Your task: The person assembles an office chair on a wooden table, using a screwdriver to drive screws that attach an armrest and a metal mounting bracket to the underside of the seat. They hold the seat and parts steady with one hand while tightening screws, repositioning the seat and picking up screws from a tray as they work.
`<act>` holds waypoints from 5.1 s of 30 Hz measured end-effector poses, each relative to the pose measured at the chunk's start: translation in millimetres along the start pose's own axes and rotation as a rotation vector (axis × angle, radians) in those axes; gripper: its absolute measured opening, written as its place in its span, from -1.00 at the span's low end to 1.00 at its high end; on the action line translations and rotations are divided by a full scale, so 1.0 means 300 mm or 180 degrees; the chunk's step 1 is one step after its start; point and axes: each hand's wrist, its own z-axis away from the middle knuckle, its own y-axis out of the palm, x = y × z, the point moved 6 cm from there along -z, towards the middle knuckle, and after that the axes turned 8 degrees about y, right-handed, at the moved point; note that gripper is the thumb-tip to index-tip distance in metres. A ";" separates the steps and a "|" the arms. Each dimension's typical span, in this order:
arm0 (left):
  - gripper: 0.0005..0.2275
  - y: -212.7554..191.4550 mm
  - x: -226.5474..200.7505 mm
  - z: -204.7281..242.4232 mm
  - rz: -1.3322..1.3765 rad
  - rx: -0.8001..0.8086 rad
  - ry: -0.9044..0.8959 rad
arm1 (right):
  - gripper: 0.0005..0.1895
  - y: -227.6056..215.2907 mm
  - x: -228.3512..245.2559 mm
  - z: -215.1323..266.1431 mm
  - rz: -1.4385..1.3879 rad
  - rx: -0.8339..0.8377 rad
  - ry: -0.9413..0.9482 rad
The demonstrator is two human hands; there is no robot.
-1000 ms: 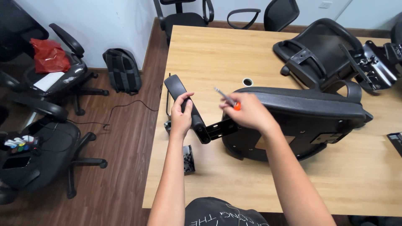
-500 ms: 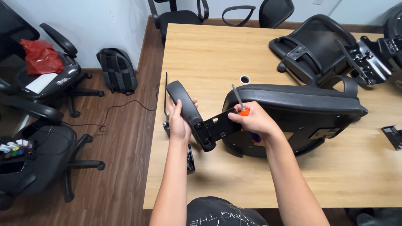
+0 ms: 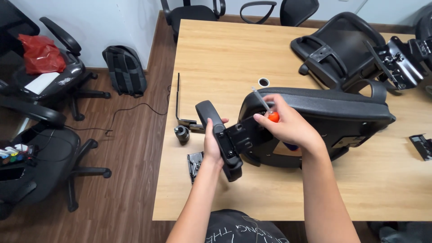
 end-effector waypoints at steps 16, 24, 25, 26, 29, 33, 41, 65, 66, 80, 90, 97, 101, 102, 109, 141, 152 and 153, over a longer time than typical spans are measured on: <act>-0.59 -0.019 0.014 -0.076 0.0221 -0.0388 0.0134 | -0.40 -0.043 0.082 0.130 -0.0025 0.1466 -0.1008; -0.68 0.055 -0.034 -0.050 -0.0099 -0.0412 0.0564 | -0.54 -0.143 0.125 0.117 0.1565 0.1198 -0.0534; -0.68 0.063 -0.029 -0.036 -0.0098 -0.0412 0.0564 | -0.54 -0.154 0.130 0.116 0.1566 0.1197 -0.0533; -0.68 0.067 -0.030 -0.021 -0.0138 -0.0470 0.0652 | -0.57 -0.163 0.175 0.130 0.1638 0.1041 -0.1280; -0.70 0.074 -0.019 0.016 -0.0107 -0.0614 0.0746 | -0.64 -0.185 0.267 0.187 0.1469 0.0705 -0.2300; -0.72 0.057 0.017 0.000 0.0263 -0.0715 0.0664 | -0.78 -0.226 0.312 0.205 0.0864 -0.0132 -0.2178; -0.73 0.057 0.046 -0.015 0.0474 -0.0774 0.0495 | -0.78 -0.199 0.288 0.164 0.0634 -0.0729 -0.1531; -0.72 0.116 0.081 0.033 0.0574 -0.1291 0.0628 | -0.71 -0.044 0.300 0.133 -0.0171 -0.1265 -0.1883; -0.72 0.121 0.083 0.031 0.0621 -0.1344 0.0592 | -0.73 -0.029 0.252 0.097 -0.0946 -0.1134 -0.1789; -0.78 0.029 0.061 0.064 0.0777 -0.1851 0.0866 | -0.63 0.087 0.184 -0.012 -0.3484 0.0198 -0.1342; -0.74 0.087 0.020 0.140 0.0772 -0.1140 0.0467 | -0.81 0.124 0.348 0.027 -0.2839 0.1905 -0.1551; -0.76 0.019 -0.001 0.128 0.0892 -0.1556 0.0777 | -0.76 0.141 0.241 -0.016 -0.3193 0.0110 -0.1898; -0.74 0.006 -0.016 0.158 0.0794 -0.1722 0.0761 | -0.74 0.160 0.177 -0.041 -0.3128 -0.0166 -0.1987; -0.74 0.001 -0.016 0.161 0.0738 -0.1695 0.0758 | -0.73 0.175 0.169 -0.046 -0.3139 0.0066 -0.2149; -0.72 -0.007 0.003 0.172 0.0780 -0.1426 0.0569 | -0.54 0.178 0.276 0.019 -0.3216 0.1594 -0.1997; -0.72 -0.370 -0.158 0.110 -0.0855 -0.1875 0.0827 | -0.67 0.223 -0.201 0.000 -0.1000 0.1718 0.0473; -0.73 -0.314 -0.172 0.083 -0.1370 -0.1767 0.0962 | -0.57 0.180 -0.090 0.010 -0.0075 0.1208 -0.1374; -0.71 -0.313 -0.172 0.082 -0.1507 -0.1808 0.0963 | -0.54 0.194 -0.095 0.007 -0.0105 0.1384 -0.1088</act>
